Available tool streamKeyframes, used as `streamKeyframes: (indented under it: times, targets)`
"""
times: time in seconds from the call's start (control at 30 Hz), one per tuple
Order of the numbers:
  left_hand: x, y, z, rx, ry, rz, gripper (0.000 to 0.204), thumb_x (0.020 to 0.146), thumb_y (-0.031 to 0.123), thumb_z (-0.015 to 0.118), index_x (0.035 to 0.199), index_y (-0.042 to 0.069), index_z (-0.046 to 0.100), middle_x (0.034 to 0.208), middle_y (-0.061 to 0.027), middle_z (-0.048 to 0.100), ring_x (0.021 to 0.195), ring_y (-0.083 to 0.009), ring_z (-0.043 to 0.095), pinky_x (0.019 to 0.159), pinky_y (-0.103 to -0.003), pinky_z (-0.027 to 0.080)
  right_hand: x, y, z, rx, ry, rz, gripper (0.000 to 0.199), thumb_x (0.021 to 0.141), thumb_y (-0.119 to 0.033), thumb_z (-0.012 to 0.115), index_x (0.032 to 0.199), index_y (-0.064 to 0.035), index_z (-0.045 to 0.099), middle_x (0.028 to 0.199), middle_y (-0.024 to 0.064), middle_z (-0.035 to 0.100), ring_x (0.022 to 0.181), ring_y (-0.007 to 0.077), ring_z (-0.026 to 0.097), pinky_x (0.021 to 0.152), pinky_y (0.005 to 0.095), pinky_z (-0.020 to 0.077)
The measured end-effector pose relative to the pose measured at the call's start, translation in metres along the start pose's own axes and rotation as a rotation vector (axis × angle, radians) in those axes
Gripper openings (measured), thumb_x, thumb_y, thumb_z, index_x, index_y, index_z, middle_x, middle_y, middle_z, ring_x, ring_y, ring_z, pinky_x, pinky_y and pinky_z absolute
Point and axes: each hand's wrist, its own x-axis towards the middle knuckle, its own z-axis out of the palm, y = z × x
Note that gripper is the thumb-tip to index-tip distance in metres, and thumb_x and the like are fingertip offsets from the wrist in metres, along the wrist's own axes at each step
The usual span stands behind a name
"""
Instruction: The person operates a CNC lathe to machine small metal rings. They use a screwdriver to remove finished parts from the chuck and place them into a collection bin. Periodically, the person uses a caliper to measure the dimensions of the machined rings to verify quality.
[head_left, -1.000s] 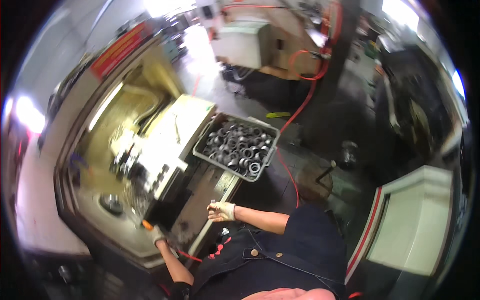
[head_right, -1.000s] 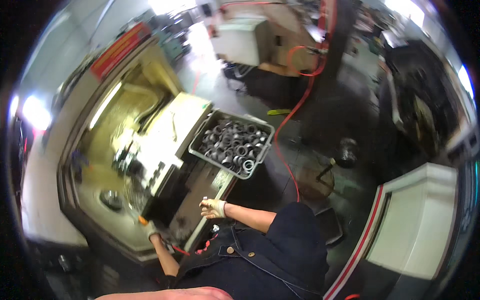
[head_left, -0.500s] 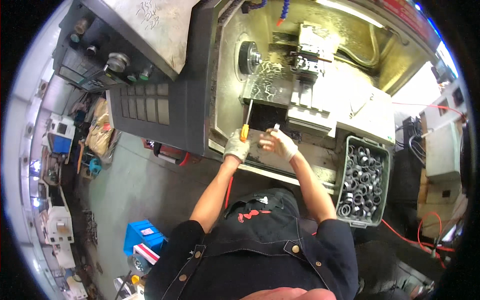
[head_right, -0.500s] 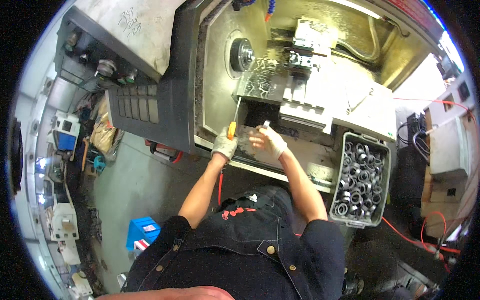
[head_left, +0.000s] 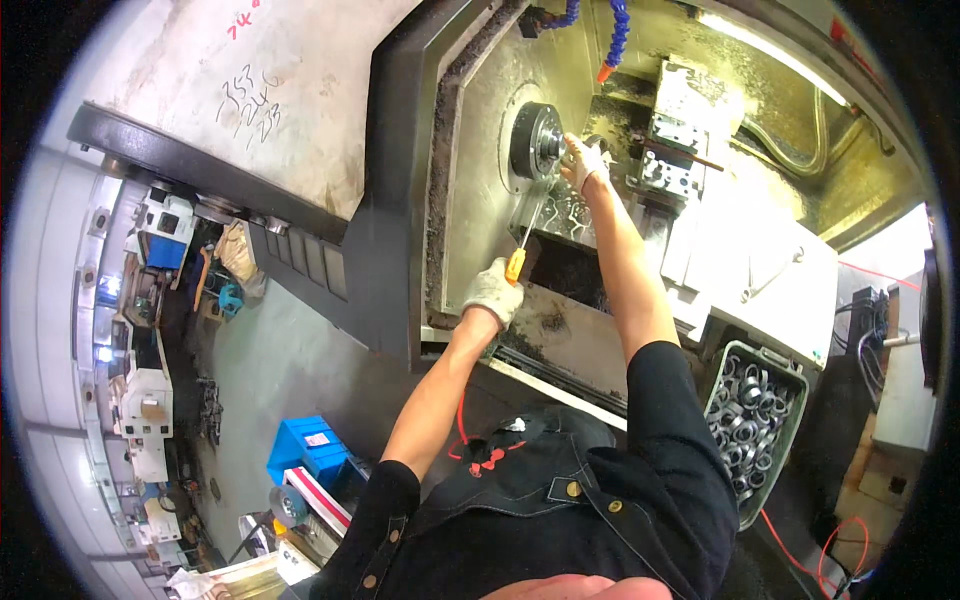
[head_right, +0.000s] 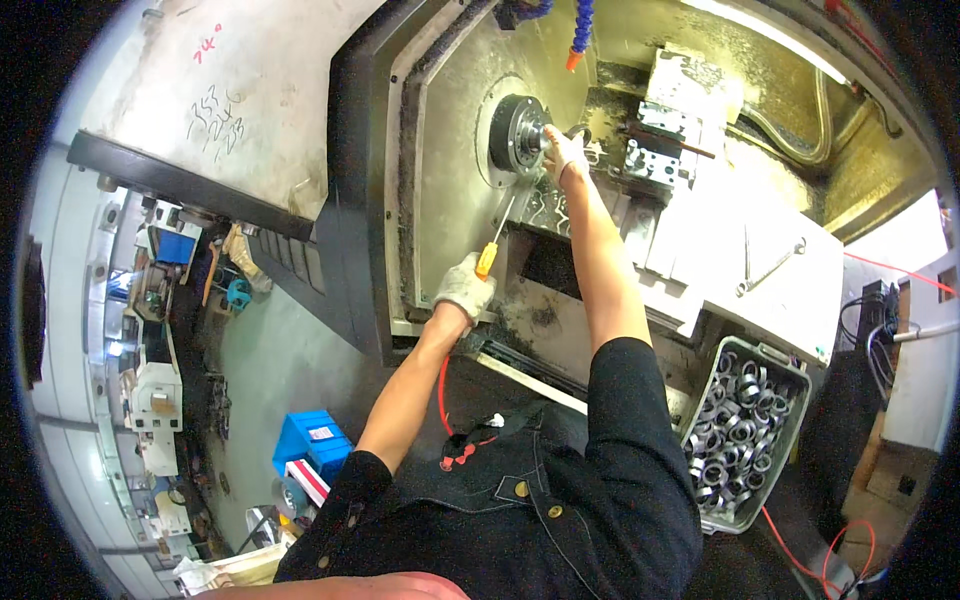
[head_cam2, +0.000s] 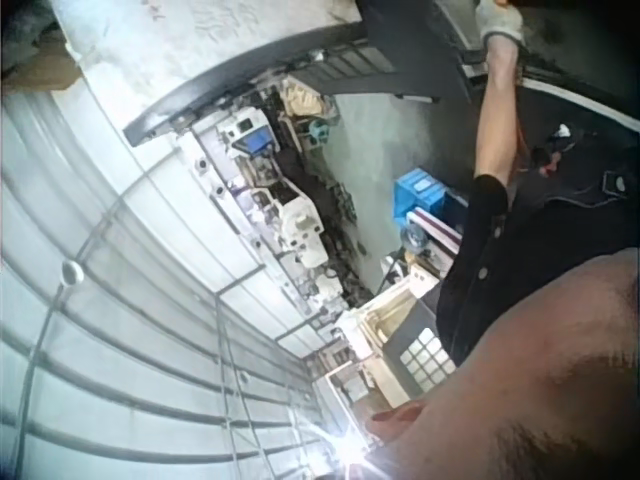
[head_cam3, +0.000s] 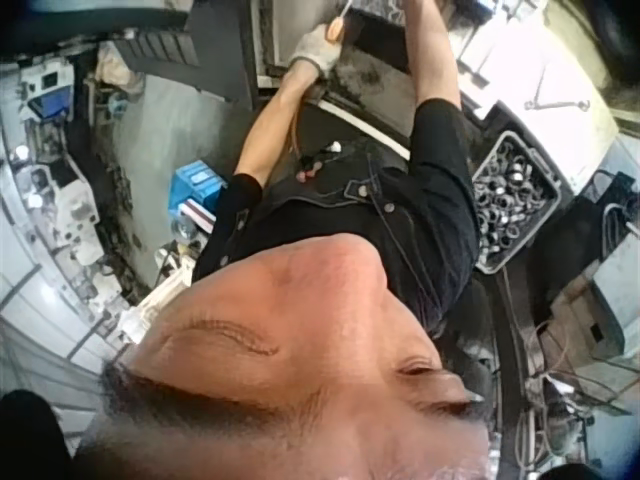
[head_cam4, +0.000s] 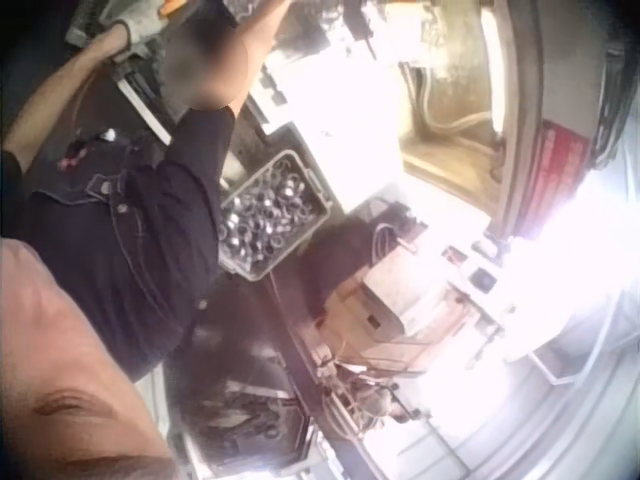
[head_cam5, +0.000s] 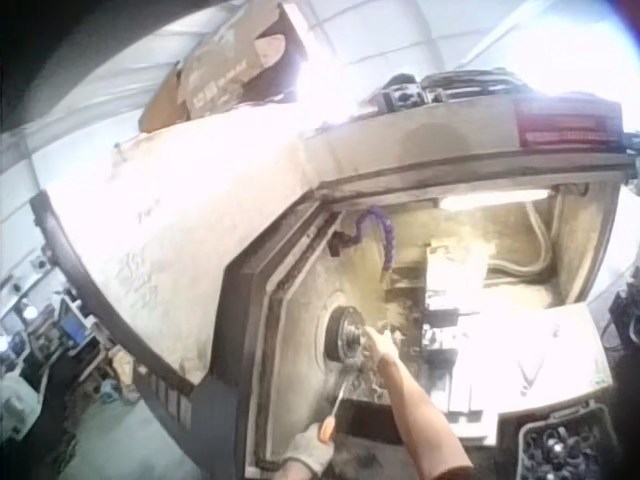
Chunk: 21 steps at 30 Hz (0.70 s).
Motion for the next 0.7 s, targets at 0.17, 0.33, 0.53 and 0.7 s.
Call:
streamKeyframes:
  times: [0.17, 0.33, 0.53, 0.7]
  targets:
    - [0.007, 0.006, 0.001, -0.012, 0.006, -0.019, 0.031, 0.074, 0.021, 0.054, 0.1, 0.006, 0.05, 0.089, -0.024, 0.06, 0.086, -0.0399, 0.057, 0.076, -0.045, 0.045, 0.009, -0.009, 0.007, -0.165, -0.026, 0.024, 0.065, 0.07, -0.026, 0.073, 0.121, -0.0096, 0.035, 0.115, 0.013, 0.048, 0.089, 0.0276, 0.054, 0.068, 0.04, 0.0479]
    - [0.022, 0.028, -0.007, 0.008, -0.035, -0.077, 0.032, 0.074, 0.021, 0.054, 0.102, 0.006, 0.051, 0.094, -0.0236, 0.06, 0.091, -0.0395, 0.056, 0.079, -0.044, 0.045, 0.0, -0.015, 0.016, -0.315, 0.023, -0.051, 0.042, 0.07, -0.022, 0.074, 0.1, -0.0063, 0.05, 0.09, 0.0093, 0.057, 0.06, 0.0193, 0.053, 0.049, 0.0311, 0.0441]
    - [0.073, 0.023, 0.023, 0.0, -0.062, -0.056, 0.03, 0.076, 0.02, 0.05, 0.102, 0.004, 0.052, 0.1, -0.0231, 0.058, 0.096, -0.0383, 0.055, 0.083, -0.043, 0.043, 0.05, -0.01, -0.01, -0.092, -0.087, 0.1, 0.024, 0.067, -0.023, 0.074, 0.076, -0.0078, 0.057, 0.067, 0.0044, 0.049, 0.048, 0.015, 0.042, 0.042, 0.0284, 0.0354]
    - [0.056, 0.028, 0.013, 0.01, -0.046, -0.102, 0.031, 0.075, 0.019, 0.051, 0.102, 0.004, 0.05, 0.102, -0.0242, 0.057, 0.096, -0.0394, 0.054, 0.082, -0.044, 0.043, 0.013, -0.006, 0.005, -0.22, -0.041, 0.007, 0.029, 0.068, -0.029, 0.068, 0.085, -0.0094, 0.057, 0.077, 0.0045, 0.051, 0.059, 0.016, 0.047, 0.047, 0.0282, 0.0399]
